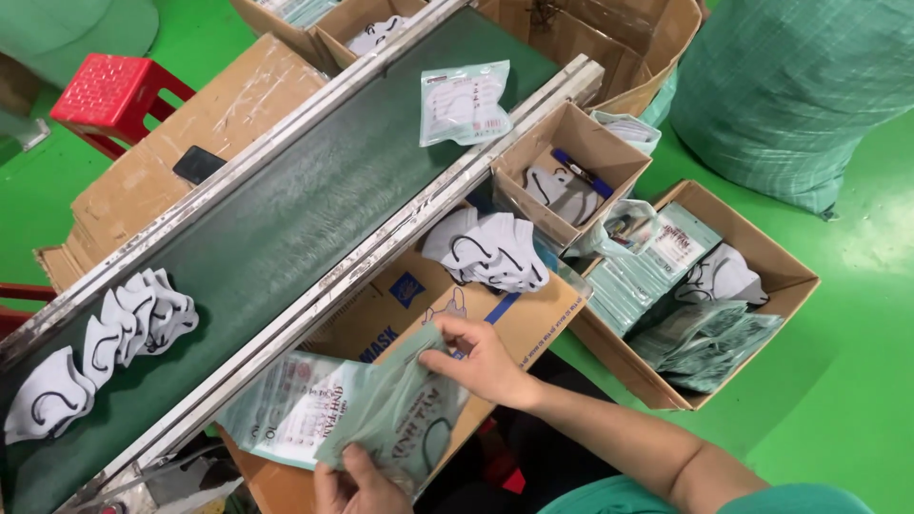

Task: The recorder is picking up stacks of face masks from a conveyor belt and putting them into individual plastic packets.

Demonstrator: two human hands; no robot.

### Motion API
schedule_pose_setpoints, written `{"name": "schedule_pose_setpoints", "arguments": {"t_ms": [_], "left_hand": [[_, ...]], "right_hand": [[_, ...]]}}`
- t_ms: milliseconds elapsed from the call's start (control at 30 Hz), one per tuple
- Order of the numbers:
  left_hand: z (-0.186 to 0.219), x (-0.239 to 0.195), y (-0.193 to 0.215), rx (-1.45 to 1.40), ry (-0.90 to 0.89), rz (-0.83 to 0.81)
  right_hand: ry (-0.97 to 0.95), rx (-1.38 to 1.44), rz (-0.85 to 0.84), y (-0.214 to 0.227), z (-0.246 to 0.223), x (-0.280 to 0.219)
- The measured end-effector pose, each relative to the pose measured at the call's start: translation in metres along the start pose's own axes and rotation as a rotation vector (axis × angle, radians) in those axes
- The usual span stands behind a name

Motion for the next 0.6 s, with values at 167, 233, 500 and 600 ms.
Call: {"name": "schedule_pose_setpoints", "arguments": {"t_ms": [167,233,500,600], "left_hand": [[0.023,-0.004,-0.006,0.043,-0.267,-0.201],[0.031,-0.007,-0.02,0.143,0.031,-0.135],[0.061,-0.007,-0.046,0.275,-0.135,-0.223],[0.089,0.016,-0.054,0.248,-0.155,-0.269]], "right_hand": [[-0.327,0.475,-0.122,-0.002,0.049,-0.008],[-0.334,0.562,-0.125,-0.002,0.054,-0.011],[-0.455,0.057,-0.19,-0.001,0.052,-0.016],[-0.129,-0.218,-0.046,0.012,0.022,0.028]]}}
Point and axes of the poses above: each hand's wrist, its own x-axis towards the middle knuckle, its own y-axis out of the back of the hand, z = x × y, the point moved 5 cm from there along x, towards the middle knuckle, and after that the axes turned 4 degrees about -x, right-handed, at the moved point
